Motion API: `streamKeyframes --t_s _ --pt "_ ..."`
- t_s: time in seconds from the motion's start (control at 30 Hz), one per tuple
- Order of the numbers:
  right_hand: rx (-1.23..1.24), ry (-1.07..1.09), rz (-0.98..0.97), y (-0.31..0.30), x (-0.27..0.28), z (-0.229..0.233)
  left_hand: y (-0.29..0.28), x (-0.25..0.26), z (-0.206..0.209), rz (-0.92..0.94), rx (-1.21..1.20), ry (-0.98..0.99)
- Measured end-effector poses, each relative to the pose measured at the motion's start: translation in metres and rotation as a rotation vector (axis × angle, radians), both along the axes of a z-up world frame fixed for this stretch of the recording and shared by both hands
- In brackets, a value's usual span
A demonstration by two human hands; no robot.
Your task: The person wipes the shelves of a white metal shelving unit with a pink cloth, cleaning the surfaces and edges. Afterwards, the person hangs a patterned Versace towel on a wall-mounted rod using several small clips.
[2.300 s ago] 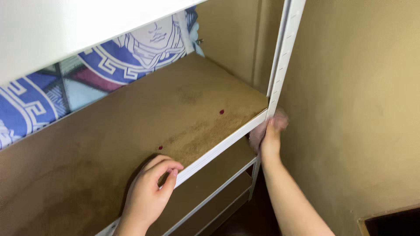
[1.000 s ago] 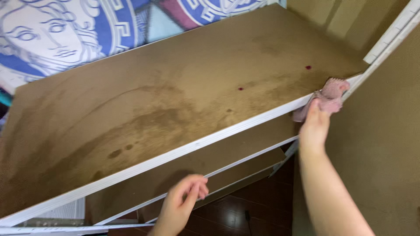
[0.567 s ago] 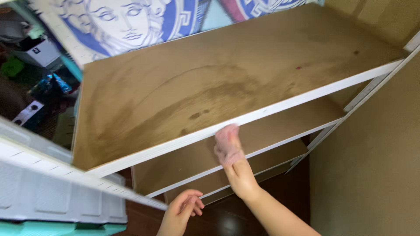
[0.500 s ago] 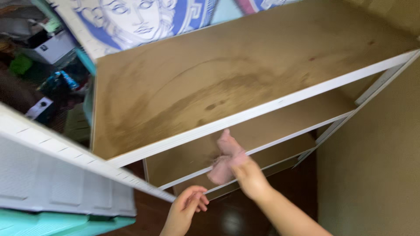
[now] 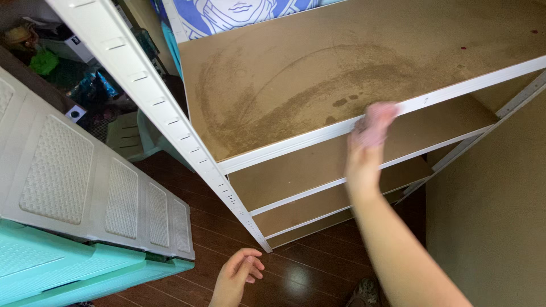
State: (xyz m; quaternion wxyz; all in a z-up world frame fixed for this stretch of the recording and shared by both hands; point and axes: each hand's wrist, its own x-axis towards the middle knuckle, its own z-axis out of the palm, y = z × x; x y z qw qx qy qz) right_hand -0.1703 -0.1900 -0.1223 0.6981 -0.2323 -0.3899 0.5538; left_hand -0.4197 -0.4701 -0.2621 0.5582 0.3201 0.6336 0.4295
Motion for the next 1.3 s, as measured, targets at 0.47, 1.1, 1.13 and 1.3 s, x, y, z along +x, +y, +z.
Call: streamKeyframes --t_s 0.47,1.1,1.13,1.3 --pt "0.066 -0.564 -0.258 -0.056 0.041 0.004 -0.007 -0.017 0.0 0.015 0.019 -0.018" --pt "0.579 -0.976 -0.041 -0.118 -0.11 0.03 -0.036 -0.011 -0.023 0.082 -0.131 -0.073" --pt "0.626 -0.941 -0.016 -0.12 -0.125 0.026 -0.04 -0.011 -0.025 0.086 -0.135 -0.075" --pt "0.289 -1.247 0.416 -0.127 -0.133 -0.061 -0.042 -0.009 -0.038 0.098 -0.104 -0.098"
